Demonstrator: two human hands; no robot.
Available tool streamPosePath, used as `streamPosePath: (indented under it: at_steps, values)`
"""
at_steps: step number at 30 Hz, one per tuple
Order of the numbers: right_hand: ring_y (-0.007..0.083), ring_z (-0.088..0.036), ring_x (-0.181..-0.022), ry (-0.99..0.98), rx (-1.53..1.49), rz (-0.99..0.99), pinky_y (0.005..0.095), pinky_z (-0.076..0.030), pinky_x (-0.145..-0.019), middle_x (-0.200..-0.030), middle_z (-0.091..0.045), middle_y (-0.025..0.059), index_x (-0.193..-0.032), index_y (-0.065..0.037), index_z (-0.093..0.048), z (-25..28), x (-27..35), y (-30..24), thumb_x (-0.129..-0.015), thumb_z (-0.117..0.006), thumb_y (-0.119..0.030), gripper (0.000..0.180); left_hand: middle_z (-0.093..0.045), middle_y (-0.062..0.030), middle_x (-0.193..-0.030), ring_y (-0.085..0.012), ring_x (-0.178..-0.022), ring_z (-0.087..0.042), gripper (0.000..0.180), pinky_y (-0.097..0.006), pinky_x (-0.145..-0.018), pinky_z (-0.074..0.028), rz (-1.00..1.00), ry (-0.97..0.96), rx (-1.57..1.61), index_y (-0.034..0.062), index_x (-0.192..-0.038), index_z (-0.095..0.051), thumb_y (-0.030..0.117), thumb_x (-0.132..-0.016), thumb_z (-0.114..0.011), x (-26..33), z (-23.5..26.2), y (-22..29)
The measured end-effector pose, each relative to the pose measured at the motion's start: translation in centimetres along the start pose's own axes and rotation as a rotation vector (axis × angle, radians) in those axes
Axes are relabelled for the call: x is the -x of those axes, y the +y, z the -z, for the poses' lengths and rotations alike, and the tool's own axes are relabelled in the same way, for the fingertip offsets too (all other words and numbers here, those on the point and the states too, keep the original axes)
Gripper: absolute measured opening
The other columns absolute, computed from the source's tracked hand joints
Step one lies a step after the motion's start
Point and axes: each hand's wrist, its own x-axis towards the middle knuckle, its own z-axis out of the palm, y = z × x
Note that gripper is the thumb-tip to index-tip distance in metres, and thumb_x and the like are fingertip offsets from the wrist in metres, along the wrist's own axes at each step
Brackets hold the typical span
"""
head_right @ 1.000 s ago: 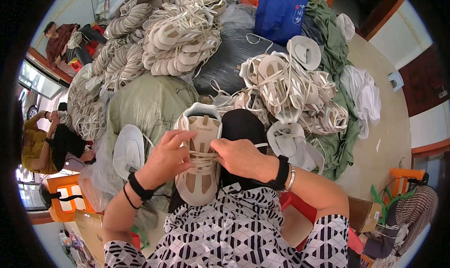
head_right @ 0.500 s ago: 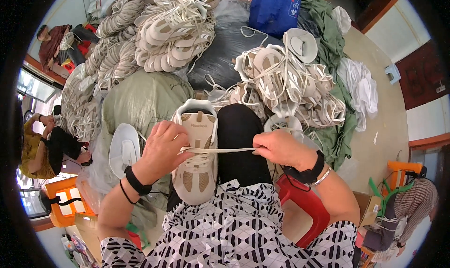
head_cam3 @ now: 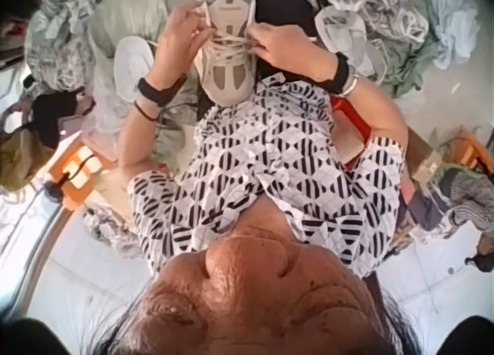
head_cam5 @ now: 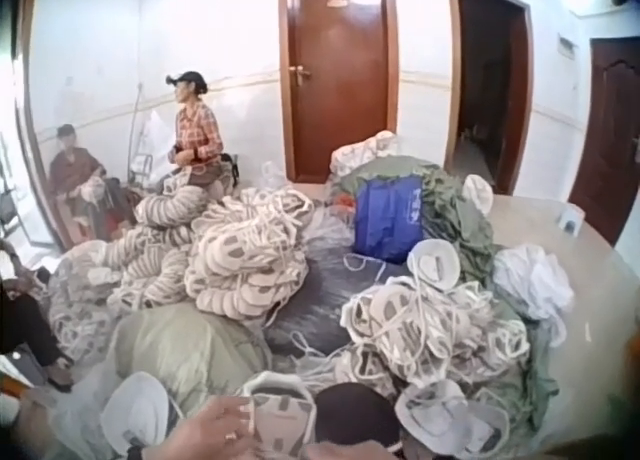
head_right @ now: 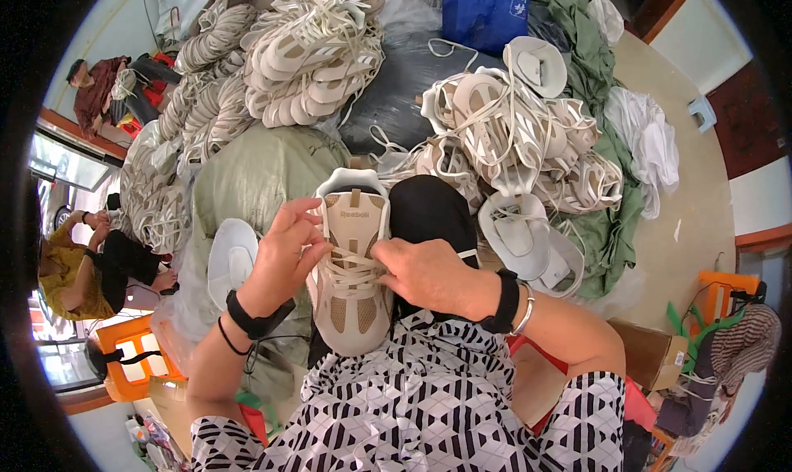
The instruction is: Lacing a pair of athletic shoes in a shoe manufacturing workshop.
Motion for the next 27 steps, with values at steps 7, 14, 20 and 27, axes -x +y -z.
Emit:
streamPosePath:
  at_steps: [7, 14, 20, 27]
  values:
    - [0.0288, -0.061, -0.062, -0.118, -0.335, -0.177, 0.039, -0.048, -0.056, -0.066, -0.06, 0.0089, -0.081, -0.01, -0.061, 1.5, -0.1, 2.2, -0.084, -0.061, -0.019, 0.009, -0.053, -0.0134, -0.121, -0.0272, -0.094, -0.061, 0.016, -0.034, -0.073, -0.054, -0.038, 0.018, -0.036, -0.0025, -0.08, -0.056, -0.001, -0.074, -0.071, 0.8, -0.7, -1.4]
    - [0.0251, -0.056, -0.076, 0.012, 0.165, 0.168, 0.0364, -0.04, -0.065, -0.079, -0.06, 0.0043, -0.099, -0.007, -0.047, 0.0, -1.2, 0.7, -0.073, -0.074, -0.024, 0.041, -0.054, -0.0075, -0.095, -0.0275, -0.086, -0.056, 0.018, -0.038, -0.066, -0.05, -0.001, -0.024, -0.274, 0.0046, -0.077, -0.059, 0.015, -0.076, -0.073, 1.3, -0.7, -0.4]
    - [0.0282, -0.062, -0.058, -0.084, 0.096, 0.055, 0.0388, -0.046, -0.052, -0.069, -0.058, 0.0091, -0.09, -0.005, -0.047, -1.3, -0.2, 0.5, -0.085, -0.06, -0.014, 0.016, -0.053, -0.0062, -0.083, -0.0264, -0.079, -0.055, 0.02, -0.036, -0.062, -0.047, -0.029, -0.185, -0.304, 0.0064, -0.074, -0.06, 0.02, -0.075, -0.074, 1.2, 0.4, 0.2]
    - [0.0154, -0.058, -0.056, -0.257, -0.692, -0.255, 0.0282, -0.047, -0.051, -0.075, -0.064, 0.0064, -0.086, -0.002, -0.065, 3.3, 1.9, 4.1, -0.091, -0.056, -0.02, 0.021, -0.055, -0.0051, -0.083, -0.0153, -0.071, -0.049, 0.029, -0.029, -0.063, -0.04, 0.369, -0.402, 0.693, 0.0004, -0.071, -0.057, 0.022, -0.09, -0.06, 1.7, 2.3, -0.9]
